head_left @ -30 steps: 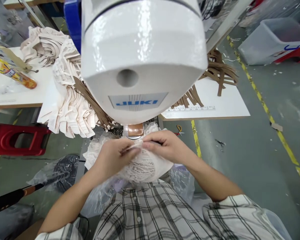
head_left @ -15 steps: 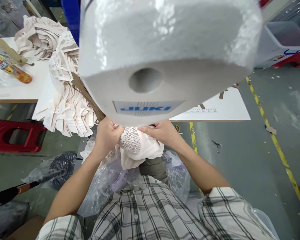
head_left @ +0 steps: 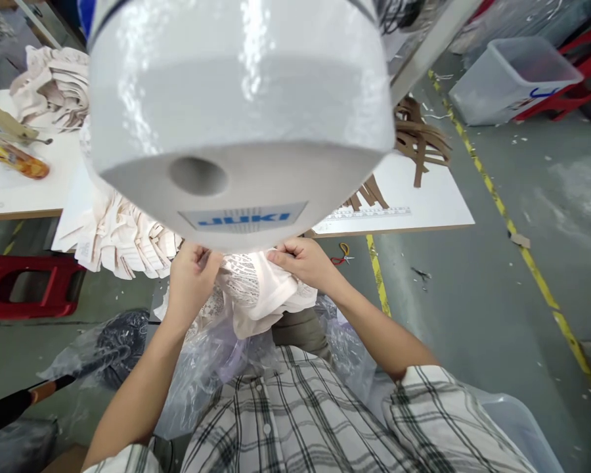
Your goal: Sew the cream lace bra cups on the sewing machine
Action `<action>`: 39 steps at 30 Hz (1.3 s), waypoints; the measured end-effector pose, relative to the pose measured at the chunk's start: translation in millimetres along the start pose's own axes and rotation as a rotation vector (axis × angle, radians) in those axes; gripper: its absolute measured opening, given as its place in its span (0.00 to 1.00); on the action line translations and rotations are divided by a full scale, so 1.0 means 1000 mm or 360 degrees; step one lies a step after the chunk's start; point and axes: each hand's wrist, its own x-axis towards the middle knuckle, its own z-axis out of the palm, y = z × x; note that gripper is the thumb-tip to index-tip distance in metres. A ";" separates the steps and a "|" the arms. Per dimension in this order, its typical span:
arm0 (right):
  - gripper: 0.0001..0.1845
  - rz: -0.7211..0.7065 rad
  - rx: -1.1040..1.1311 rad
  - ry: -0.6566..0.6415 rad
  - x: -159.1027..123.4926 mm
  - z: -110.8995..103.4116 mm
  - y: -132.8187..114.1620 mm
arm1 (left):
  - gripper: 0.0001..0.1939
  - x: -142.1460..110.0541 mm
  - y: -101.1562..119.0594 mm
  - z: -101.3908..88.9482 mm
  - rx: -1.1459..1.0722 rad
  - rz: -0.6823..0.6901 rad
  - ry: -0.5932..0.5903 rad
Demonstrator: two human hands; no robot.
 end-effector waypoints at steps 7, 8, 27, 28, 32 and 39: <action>0.24 0.0043 0.0135 0.0072 -0.014 -0.003 0.008 | 0.31 -0.059 -0.058 0.032 -0.0360 0.0298 0.0185; 0.24 0.0037 0.0125 0.0071 -0.016 -0.003 0.009 | 0.36 -0.069 -0.064 0.038 -0.0388 0.0331 0.0113; 0.22 0.0094 -0.0199 0.0013 -0.058 -0.031 0.013 | 0.17 -0.098 -0.116 0.013 0.0196 0.0277 -0.0238; 0.23 0.0129 -0.0271 -0.0010 -0.064 -0.039 0.015 | 0.17 -0.091 -0.114 0.002 0.0228 0.0310 -0.0203; 0.24 0.0387 -0.0648 -0.0007 -0.090 -0.078 0.041 | 0.20 -0.074 -0.105 0.004 0.0466 0.0667 -0.0125; 0.14 0.0680 -0.1400 -0.0004 -0.101 -0.084 0.122 | 0.26 -0.076 -0.125 0.065 0.0670 0.0393 -0.0731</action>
